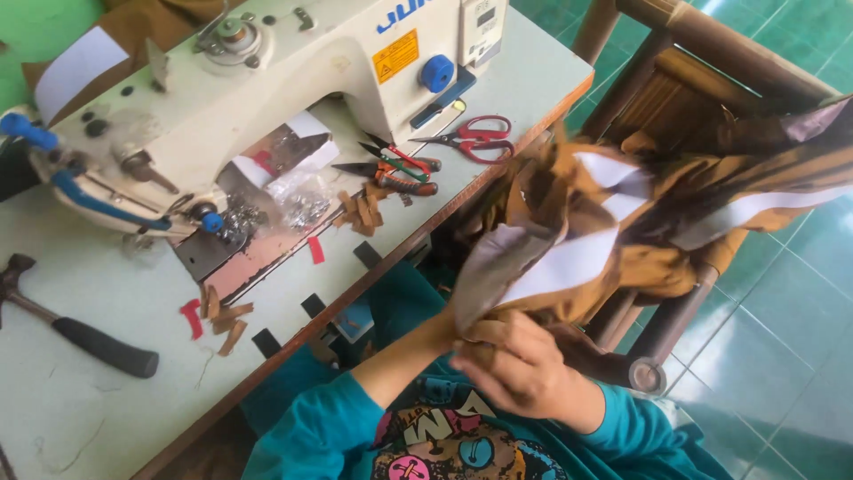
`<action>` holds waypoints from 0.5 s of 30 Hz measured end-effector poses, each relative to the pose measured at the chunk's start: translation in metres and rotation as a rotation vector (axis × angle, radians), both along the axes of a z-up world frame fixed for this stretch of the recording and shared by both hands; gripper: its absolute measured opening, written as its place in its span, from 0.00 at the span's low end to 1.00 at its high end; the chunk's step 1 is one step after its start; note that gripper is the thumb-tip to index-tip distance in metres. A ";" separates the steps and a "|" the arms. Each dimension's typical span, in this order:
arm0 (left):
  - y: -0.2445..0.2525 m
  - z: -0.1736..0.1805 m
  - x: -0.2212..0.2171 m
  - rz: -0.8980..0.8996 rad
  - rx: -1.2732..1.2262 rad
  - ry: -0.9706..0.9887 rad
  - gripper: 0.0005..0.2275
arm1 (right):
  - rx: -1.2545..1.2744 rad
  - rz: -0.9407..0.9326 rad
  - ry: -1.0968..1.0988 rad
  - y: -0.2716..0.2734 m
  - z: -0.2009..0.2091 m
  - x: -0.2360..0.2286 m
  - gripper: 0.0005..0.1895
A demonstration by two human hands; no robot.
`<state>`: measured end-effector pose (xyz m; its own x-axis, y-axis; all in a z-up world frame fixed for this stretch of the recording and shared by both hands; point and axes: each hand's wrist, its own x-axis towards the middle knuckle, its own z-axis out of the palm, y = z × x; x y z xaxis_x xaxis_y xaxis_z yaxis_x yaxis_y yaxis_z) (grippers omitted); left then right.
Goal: Trimming excess fabric, hammering seams, and organizing garment components at a sewing workstation.
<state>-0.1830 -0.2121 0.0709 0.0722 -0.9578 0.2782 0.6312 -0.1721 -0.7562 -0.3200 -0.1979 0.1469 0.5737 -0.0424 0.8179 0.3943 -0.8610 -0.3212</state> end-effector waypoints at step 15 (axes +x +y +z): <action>0.315 0.127 0.093 0.183 0.452 -1.373 0.12 | 0.281 0.066 0.191 -0.033 -0.029 0.044 0.39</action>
